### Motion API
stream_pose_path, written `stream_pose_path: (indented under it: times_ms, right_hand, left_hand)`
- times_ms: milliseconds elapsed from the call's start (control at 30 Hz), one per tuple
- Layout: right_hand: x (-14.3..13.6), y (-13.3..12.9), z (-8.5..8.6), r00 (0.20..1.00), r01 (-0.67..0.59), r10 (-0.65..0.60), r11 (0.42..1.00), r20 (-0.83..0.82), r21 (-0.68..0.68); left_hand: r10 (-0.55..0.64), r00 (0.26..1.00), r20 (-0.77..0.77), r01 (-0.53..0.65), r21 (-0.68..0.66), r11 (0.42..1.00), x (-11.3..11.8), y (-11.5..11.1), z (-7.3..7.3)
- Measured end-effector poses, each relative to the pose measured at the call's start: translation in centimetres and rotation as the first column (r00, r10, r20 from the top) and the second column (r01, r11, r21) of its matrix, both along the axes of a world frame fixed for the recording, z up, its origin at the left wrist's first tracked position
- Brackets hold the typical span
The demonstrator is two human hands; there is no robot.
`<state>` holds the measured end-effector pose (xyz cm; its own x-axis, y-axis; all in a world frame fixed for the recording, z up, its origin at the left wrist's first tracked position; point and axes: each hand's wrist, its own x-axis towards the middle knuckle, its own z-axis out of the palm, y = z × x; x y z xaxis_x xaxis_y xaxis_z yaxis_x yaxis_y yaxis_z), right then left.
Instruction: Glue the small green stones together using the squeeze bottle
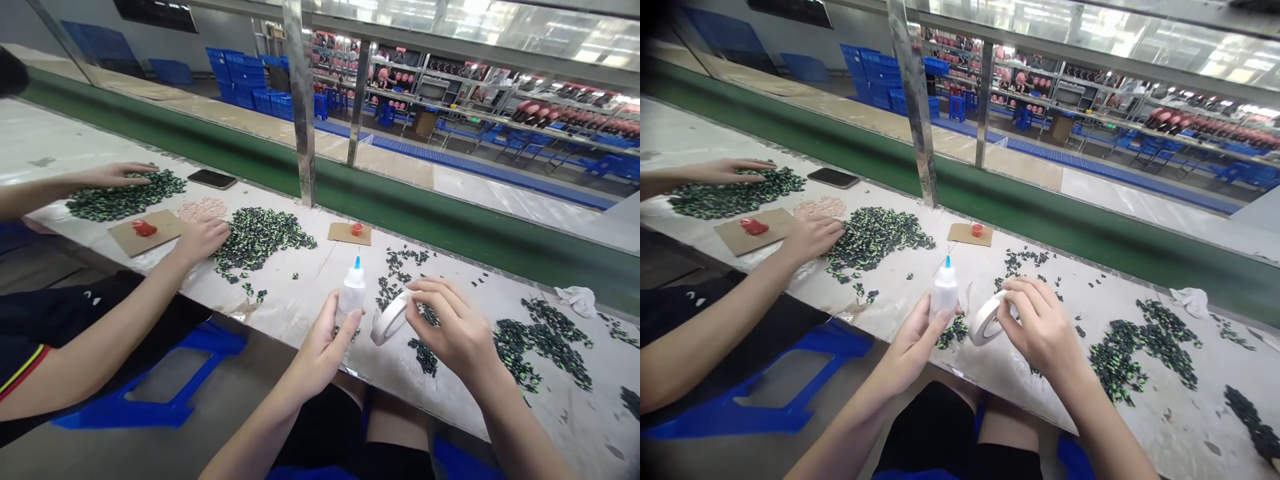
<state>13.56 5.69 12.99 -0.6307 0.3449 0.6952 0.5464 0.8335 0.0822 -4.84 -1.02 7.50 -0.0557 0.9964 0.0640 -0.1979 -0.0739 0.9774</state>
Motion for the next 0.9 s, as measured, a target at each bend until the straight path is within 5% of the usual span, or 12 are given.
stream_pose_path:
  times_ms: [300,433,633,900]
  right_hand:
    - [1.8,-4.0,0.6,0.991,0.042,-0.056,0.993,-0.125,-0.113]
    - [1.9,-4.7,0.9,0.972,0.008,-0.077,0.956,-0.224,-0.292]
    - [2.4,-4.2,-0.6,0.901,-0.081,-0.219,0.763,-0.374,-0.641]
    - [4.0,-4.4,-2.1,0.854,-0.11,-0.266,0.747,-0.447,-0.655]
  left_hand:
    - [-0.196,0.976,0.092,0.196,0.017,0.981,1.2,-2.2,1.4]
    - [-0.237,0.97,0.048,0.237,0.009,0.971,2.0,-2.5,1.4]
    - [-0.099,0.992,-0.077,0.101,0.029,0.994,3.0,-2.5,0.6]
    - [-0.059,0.972,-0.229,0.071,0.042,0.997,3.1,-2.9,0.5]
